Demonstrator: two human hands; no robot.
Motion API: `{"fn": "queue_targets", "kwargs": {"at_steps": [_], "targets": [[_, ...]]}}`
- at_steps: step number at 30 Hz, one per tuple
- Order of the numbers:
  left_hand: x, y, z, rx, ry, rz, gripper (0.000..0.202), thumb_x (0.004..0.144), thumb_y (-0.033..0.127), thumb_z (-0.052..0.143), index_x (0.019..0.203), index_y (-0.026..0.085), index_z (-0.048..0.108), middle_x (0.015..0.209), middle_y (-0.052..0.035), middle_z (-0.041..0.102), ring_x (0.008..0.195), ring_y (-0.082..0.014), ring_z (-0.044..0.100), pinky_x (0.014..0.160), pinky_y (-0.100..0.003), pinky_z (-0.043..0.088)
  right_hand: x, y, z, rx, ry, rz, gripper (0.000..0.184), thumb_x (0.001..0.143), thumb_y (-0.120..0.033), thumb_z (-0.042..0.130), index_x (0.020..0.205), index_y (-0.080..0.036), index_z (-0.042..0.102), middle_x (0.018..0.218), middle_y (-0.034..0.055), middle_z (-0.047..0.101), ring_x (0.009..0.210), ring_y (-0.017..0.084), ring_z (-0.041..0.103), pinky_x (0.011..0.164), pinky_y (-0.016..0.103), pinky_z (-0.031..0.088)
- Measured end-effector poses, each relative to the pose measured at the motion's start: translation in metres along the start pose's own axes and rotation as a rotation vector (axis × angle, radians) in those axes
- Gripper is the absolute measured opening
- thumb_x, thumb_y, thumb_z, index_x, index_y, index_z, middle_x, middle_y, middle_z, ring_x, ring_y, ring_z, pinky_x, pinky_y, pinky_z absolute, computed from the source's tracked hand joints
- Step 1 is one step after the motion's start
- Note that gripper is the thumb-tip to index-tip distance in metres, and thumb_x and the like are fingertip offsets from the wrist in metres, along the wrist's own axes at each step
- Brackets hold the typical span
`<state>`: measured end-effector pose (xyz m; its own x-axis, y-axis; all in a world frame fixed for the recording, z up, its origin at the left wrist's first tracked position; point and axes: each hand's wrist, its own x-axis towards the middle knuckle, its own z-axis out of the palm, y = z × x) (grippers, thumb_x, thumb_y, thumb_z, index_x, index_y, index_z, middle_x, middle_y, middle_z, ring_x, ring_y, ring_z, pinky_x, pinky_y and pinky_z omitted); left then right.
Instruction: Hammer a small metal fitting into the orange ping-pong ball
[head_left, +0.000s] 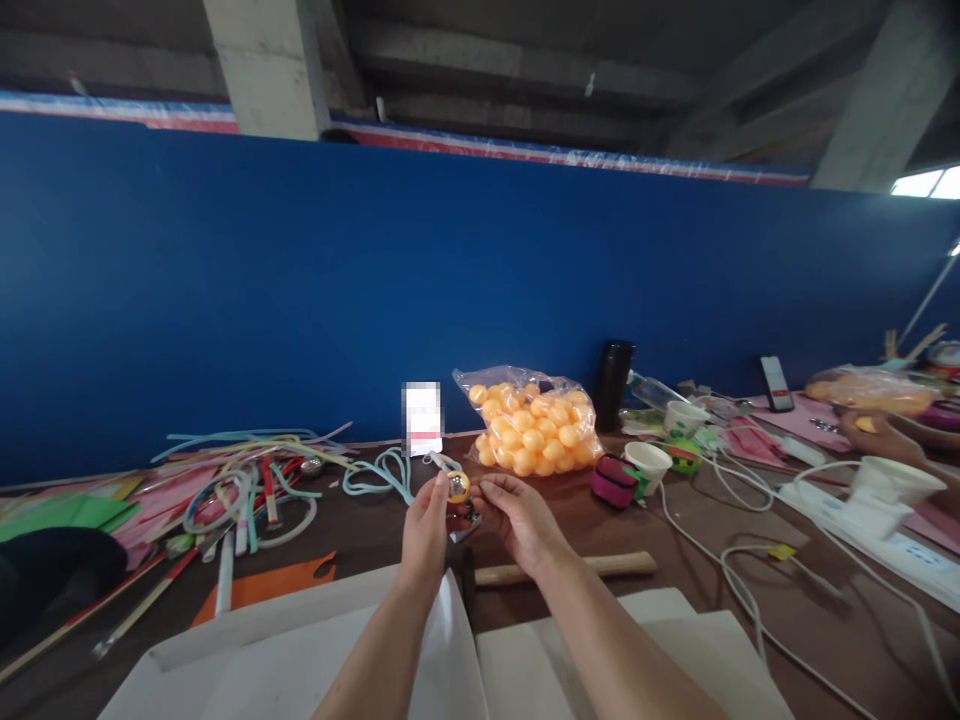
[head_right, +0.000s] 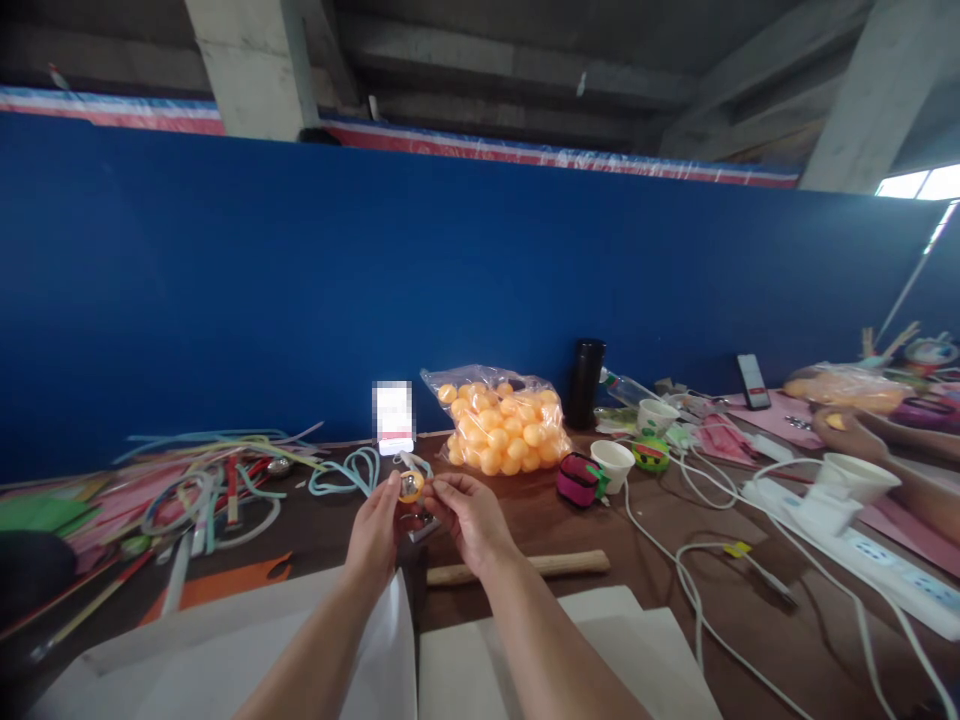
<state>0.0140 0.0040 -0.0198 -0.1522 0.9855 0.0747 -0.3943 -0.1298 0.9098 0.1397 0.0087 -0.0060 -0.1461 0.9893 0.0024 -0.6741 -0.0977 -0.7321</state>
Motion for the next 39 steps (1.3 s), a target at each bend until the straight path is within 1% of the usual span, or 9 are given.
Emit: {"fn": "queue_targets", "kwargs": {"at_steps": [4,8,15,18,21,23,30,39], "targets": [[0.0003,-0.0001,-0.0006,0.004,-0.001,0.003,0.047,0.074,0.058,0.062,0.092,0.014,0.066,0.081,-0.0065,0.068,0.060,-0.0135,0.060,0.053,-0.024,0.048,-0.0028,-0.0032,0.0011,0.006,0.003,0.010,0.026,0.061,-0.024,0.087,0.077,-0.013,0.070,0.074,0.0019,0.072,0.066,0.009,0.067,0.061,0.015,0.057],[0.0002,-0.0013,-0.0017,0.005,-0.016,0.001,0.047,0.075,0.057,0.061,0.092,0.014,0.065,0.082,-0.0069,0.068,0.062,-0.0143,0.061,0.053,-0.024,0.048,-0.0061,-0.0045,0.0030,-0.011,-0.031,0.037,0.024,0.064,-0.025,0.084,0.078,-0.014,0.069,0.072,0.0001,0.069,0.060,0.007,0.063,0.056,0.016,0.057],[-0.0009,-0.0003,0.0002,-0.006,-0.069,0.007,0.048,0.076,0.057,0.060,0.097,0.014,0.065,0.082,-0.0070,0.068,0.064,-0.0156,0.062,0.053,-0.025,0.048,-0.0086,-0.0042,0.0043,-0.060,-0.076,0.077,0.025,0.066,-0.025,0.083,0.084,-0.013,0.070,0.074,0.0012,0.069,0.057,0.006,0.060,0.053,0.016,0.055],[-0.0014,0.0014,0.0020,0.006,-0.062,-0.005,0.045,0.078,0.055,0.060,0.098,0.014,0.065,0.079,-0.0056,0.068,0.064,-0.0153,0.062,0.054,-0.025,0.048,-0.0094,-0.0046,0.0043,-0.082,-0.078,0.082,0.024,0.067,-0.025,0.082,0.084,-0.014,0.070,0.073,0.0009,0.069,0.052,0.005,0.056,0.046,0.014,0.051],[-0.0020,0.0026,0.0025,0.028,-0.067,-0.003,0.045,0.078,0.054,0.060,0.099,0.014,0.065,0.078,-0.0050,0.067,0.064,-0.0148,0.062,0.055,-0.025,0.048,-0.0098,-0.0048,0.0046,-0.105,-0.075,0.077,0.023,0.067,-0.025,0.082,0.082,-0.014,0.070,0.071,0.0011,0.069,0.049,0.004,0.053,0.039,0.011,0.044],[-0.0024,0.0029,0.0022,0.038,-0.076,0.002,0.046,0.077,0.055,0.060,0.099,0.014,0.065,0.078,-0.0053,0.067,0.063,-0.0145,0.061,0.054,-0.024,0.048,-0.0095,-0.0045,0.0046,-0.120,-0.071,0.071,0.023,0.067,-0.026,0.082,0.082,-0.014,0.070,0.070,0.0011,0.068,0.048,0.003,0.052,0.037,0.010,0.040],[-0.0029,0.0023,0.0005,0.045,-0.086,0.011,0.048,0.078,0.055,0.059,0.103,0.014,0.065,0.079,-0.0066,0.067,0.066,-0.0154,0.062,0.053,-0.023,0.047,-0.0082,-0.0039,0.0036,-0.165,-0.050,0.055,0.025,0.066,-0.029,0.082,0.080,-0.015,0.068,0.068,0.0004,0.067,0.046,0.003,0.047,0.035,0.010,0.031],[-0.0041,0.0051,0.0015,0.037,-0.083,0.011,0.049,0.075,0.055,0.063,0.102,0.014,0.065,0.080,-0.0069,0.068,0.065,-0.0152,0.062,0.054,-0.024,0.049,-0.0096,-0.0059,0.0052,-0.199,-0.026,0.034,0.026,0.066,-0.031,0.081,0.081,-0.016,0.066,0.068,-0.0014,0.066,0.044,0.002,0.043,0.035,0.011,0.026]]}}
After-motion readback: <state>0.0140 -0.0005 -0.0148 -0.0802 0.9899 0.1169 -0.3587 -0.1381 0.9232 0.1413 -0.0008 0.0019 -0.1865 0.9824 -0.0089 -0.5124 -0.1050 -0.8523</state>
